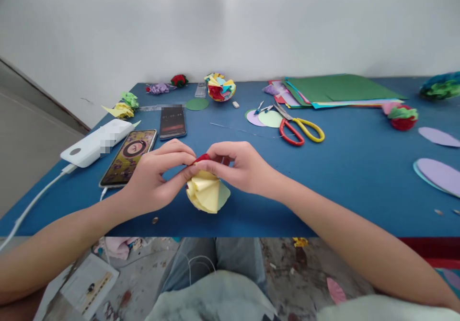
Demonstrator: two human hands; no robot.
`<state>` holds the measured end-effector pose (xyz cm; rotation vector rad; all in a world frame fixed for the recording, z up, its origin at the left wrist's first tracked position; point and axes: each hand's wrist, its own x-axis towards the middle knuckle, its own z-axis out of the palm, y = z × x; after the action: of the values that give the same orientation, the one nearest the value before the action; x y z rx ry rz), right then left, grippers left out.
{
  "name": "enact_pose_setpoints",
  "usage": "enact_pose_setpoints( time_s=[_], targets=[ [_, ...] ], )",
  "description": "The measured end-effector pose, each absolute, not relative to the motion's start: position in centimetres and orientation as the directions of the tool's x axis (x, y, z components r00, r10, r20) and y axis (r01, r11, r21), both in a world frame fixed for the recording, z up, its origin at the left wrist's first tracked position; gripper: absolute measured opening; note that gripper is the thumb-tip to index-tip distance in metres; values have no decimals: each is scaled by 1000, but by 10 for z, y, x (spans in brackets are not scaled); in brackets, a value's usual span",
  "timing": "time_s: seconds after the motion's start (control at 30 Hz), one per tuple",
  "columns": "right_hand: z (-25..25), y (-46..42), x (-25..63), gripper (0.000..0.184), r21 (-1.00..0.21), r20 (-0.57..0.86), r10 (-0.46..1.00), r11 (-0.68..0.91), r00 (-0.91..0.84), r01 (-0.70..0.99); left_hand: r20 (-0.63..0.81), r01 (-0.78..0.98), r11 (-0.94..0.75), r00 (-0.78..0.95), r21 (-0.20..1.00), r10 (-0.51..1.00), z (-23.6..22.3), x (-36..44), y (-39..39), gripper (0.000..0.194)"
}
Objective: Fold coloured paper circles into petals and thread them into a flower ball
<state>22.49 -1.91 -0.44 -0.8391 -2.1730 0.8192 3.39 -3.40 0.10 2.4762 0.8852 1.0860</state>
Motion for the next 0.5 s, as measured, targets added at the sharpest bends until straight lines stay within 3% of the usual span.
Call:
enact_pose_setpoints(
  time_s=[0.07,0.17,0.23,0.37,0.5],
  targets=[
    [-8,-20,224,21,-658,429,728,658,-535,367,568,427,-762,508,487,648,1,34,-34,9],
    [-19,-20,221,13,-342,675,570,805,-470,485,569,442,-746,482,499,666,-1,35,-33,9],
    [-27,-20,220,6,-185,761,463,827,-455,532,571,445,-736,465,510,677,-2,36,-32,10],
    [-32,-19,221,24,-230,836,440,823,-327,519,562,469,-711,437,524,703,-4,35,-32,10],
    [-28,-18,225,16,-52,851,293,872,-435,486,580,478,-712,419,514,699,-6,34,-32,10]
  ],
)
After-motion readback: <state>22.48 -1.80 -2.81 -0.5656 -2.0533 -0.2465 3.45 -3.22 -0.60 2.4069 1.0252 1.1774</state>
